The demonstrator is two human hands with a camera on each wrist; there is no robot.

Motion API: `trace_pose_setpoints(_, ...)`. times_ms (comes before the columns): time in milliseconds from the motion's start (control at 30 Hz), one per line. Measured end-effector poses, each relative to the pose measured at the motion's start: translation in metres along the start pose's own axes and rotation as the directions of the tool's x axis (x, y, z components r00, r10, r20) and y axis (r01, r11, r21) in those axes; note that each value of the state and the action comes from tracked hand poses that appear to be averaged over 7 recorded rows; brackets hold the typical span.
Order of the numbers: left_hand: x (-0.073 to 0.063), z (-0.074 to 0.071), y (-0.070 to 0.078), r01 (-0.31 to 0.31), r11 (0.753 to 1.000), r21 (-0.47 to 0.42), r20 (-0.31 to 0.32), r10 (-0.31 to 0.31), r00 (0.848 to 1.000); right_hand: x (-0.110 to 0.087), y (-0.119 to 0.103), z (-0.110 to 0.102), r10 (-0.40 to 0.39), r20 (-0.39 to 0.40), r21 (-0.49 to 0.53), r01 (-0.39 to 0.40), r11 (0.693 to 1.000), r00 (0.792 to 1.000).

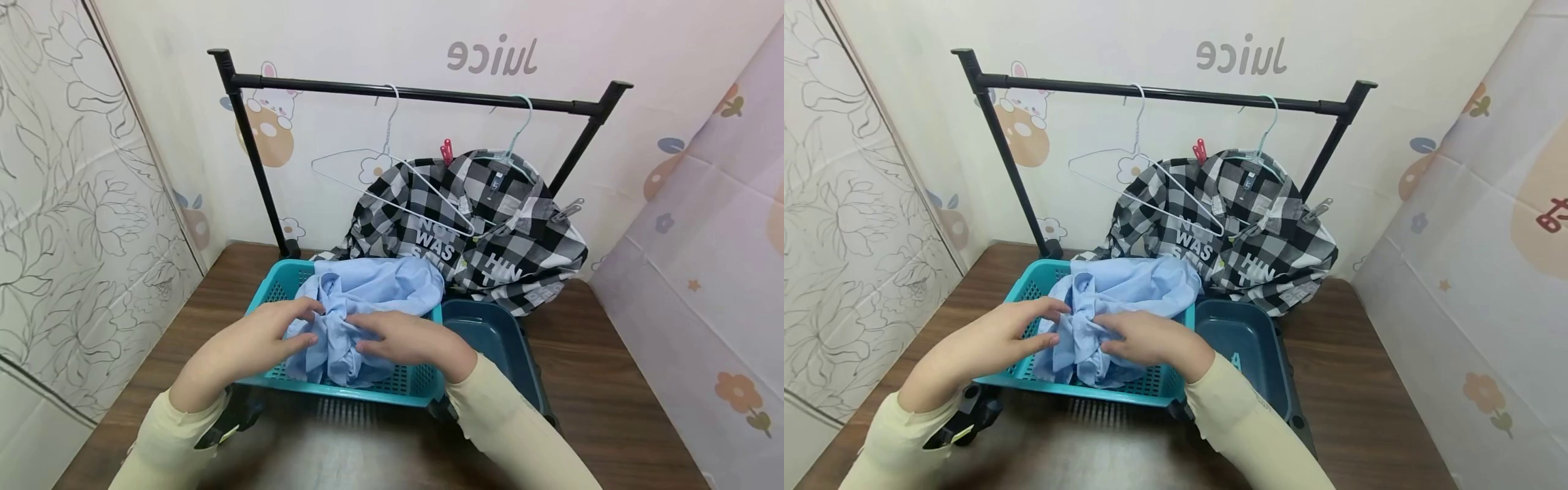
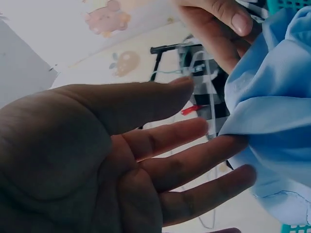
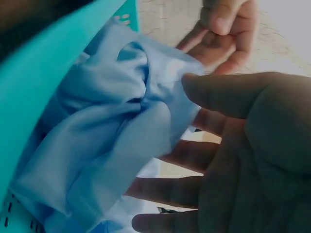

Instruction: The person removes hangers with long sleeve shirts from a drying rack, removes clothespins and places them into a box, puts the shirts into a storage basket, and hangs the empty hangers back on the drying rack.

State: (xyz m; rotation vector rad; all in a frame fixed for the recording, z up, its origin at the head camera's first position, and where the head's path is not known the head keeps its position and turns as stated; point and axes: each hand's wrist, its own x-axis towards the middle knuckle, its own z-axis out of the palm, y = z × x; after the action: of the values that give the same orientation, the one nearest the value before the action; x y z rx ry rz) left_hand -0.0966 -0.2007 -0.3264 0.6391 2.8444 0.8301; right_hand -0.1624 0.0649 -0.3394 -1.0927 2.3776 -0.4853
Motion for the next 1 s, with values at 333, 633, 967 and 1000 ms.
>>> trace_pose_setpoints(333,0.04,0.003,-0.007,-0.061,0.997,0.046,0.33,0.043,0.943,0.026,-0.002,0.002,0.106,0.317,-0.193,-0.045,0.98,0.943)
trace_pose_setpoints(633,0.089,0.012,-0.009,-0.032,0.978,0.205,0.625,-0.106,0.774,0.054,0.015,-0.003,0.196,0.426,-0.189,-0.125,0.974,0.883)
trace_pose_setpoints(967,0.119,0.025,-0.021,0.059,0.968,0.245,0.763,-0.23,0.604,0.065,0.026,-0.013,0.22,0.428,-0.153,-0.169,0.974,0.877)
trace_pose_setpoints(1000,0.12,0.025,-0.024,0.063,0.969,0.237,0.771,-0.227,0.595,0.063,0.025,-0.016,0.221,0.404,-0.154,-0.172,0.973,0.887)
